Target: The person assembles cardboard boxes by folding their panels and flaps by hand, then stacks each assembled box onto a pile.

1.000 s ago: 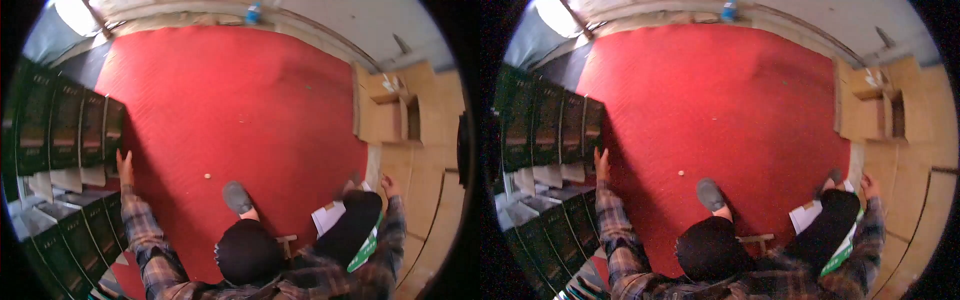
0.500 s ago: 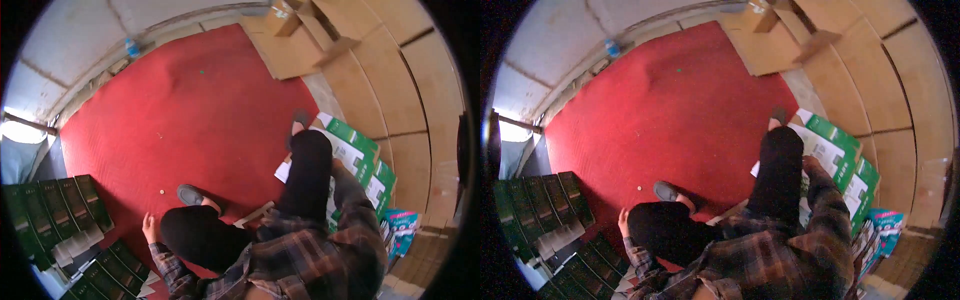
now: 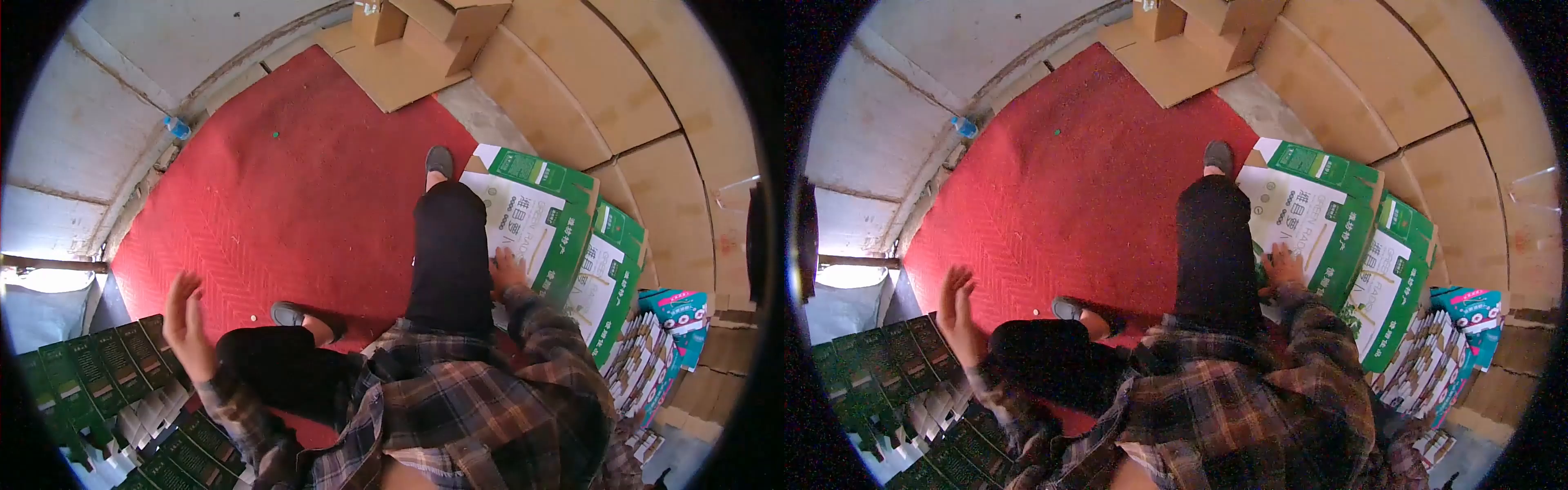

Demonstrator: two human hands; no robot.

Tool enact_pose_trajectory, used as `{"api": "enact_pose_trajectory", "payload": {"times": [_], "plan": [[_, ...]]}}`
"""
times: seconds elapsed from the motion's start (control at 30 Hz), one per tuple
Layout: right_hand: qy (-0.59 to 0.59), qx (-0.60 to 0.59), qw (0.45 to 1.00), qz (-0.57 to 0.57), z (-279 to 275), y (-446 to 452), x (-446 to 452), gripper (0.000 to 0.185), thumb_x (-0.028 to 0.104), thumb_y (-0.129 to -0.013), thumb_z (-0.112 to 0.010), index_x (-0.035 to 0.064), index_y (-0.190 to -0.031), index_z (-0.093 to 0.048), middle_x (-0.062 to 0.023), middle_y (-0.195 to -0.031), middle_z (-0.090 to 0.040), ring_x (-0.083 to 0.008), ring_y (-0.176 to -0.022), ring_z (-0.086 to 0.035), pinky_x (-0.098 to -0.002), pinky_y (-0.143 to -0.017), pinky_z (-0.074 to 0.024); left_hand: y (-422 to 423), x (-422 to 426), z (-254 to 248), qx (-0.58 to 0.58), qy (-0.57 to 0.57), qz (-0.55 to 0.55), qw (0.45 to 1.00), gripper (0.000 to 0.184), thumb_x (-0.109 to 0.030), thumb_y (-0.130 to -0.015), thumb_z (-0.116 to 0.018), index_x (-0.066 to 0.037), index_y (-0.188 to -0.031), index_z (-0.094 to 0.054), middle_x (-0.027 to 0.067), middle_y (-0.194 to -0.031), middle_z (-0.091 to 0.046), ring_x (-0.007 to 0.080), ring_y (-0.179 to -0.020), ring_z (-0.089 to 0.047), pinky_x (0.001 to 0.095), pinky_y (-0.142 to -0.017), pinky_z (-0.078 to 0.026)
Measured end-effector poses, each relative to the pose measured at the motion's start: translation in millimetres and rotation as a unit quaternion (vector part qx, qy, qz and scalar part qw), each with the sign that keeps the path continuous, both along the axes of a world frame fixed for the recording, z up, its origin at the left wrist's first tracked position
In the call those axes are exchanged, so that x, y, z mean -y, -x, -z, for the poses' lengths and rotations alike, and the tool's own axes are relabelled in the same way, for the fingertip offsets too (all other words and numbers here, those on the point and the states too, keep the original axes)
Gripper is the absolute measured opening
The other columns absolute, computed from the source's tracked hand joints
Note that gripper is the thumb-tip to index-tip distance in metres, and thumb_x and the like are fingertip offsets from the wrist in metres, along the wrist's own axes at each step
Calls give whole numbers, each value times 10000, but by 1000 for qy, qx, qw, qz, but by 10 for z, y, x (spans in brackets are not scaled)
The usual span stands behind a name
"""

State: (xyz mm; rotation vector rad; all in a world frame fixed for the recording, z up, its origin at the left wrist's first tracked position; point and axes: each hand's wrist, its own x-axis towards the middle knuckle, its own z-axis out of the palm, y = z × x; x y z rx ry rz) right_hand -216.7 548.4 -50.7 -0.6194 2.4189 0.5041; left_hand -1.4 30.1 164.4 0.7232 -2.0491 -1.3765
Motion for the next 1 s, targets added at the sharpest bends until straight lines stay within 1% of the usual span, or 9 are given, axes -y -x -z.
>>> {"api": "enact_pose_trajectory", "payload": {"times": [0.13,0.2,0.33,0.4,0.5,0.7,0.83,0.9,1.0], "plan": [[23,-23,996,-81,790,-233,-138,857,408,-668,-718,178,-1397,-332,-167,-1491,-165,-411,-1365,-130,-711,-973,-162,535,-381,196,48,-7,149,988,371,41,-859,-521,-4,-1228,-526,92,-1116,-597,173,-1035,-568,298,-908,-441],[87,-184,967,-154,1166,-320,-293,796,383,-706,-683,178,-1393,-337,-182,-1483,-181,-435,-1353,-138,-748,-941,-146,646,-445,456,61,-17,163,985,357,24,-864,-533,-10,-1220,-533,82,-1089,-604,163,-1016,-574,287,-881,-455],[24,-26,996,-86,805,-283,-52,629,348,-808,-574,163,-1371,-363,-183,-1468,-227,-427,-1344,-172,-761,-915,-162,613,-318,986,156,-12,138,978,327,-14,-868,-570,-21,-1194,-555,69,-1033,-621,137,-947,-592,257,-788,-492],[8,15,999,-28,798,-239,12,552,351,-905,-393,106,-1395,-324,-142,-1502,-171,-385,-1376,-123,-740,-927,-180,604,-297,1045,142,0,141,980,322,-18,-867,-575,-21,-1188,-559,71,-1023,-625,135,-931,-596,254,-772,-495],[11,-11,998,-64,723,-259,72,432,248,-929,-369,130,-1344,-384,-238,-1428,-279,-449,-1307,-240,-772,-849,-224,626,-255,1025,118,1,137,983,317,-26,-865,-584,-23,-1181,-565,75,-1014,-630,134,-911,-601,251,-752,-499],[-72,10,997,-39,399,-117,250,484,223,-934,-350,95,-1399,-308,-260,-1452,-232,-510,-1311,-189,-766,-829,-261,572,-205,990,112,2,130,985,326,-39,-860,-595,-28,-1184,-565,78,-1012,-629,141,-904,-606,252,-746,-493],[-74,-63,993,-61,-366,115,264,473,169,-865,-426,51,-1322,-396,-246,-1338,-407,-409,-1254,-363,-656,-840,-381,567,-175,945,115,1,128,985,342,-61,-879,-585,-17,-1216,-545,88,-1036,-638,136,-941,-593,264,-793,-491],[-37,-127,991,-33,-708,337,205,393,143,-824,-459,72,-1207,-510,-176,-1183,-543,-313,-1138,-501,-548,-782,-455,572,-172,939,97,6,120,988,336,-55,-867,-594,-25,-1200,-557,86,-1019,-633,138,-918,-600,257,-764,-493],[-3,-196,981,-6,-1199,849,60,221,158,-860,-441,103,-969,-625,-123,-1032,-634,-291,-946,-607,-473,-718,-473,582,-165,896,79,14,109,991,331,-46,-856,-602,-33,-1185,-570,83,-1001,-630,138,-889,-607,250,-729,-496]]}}
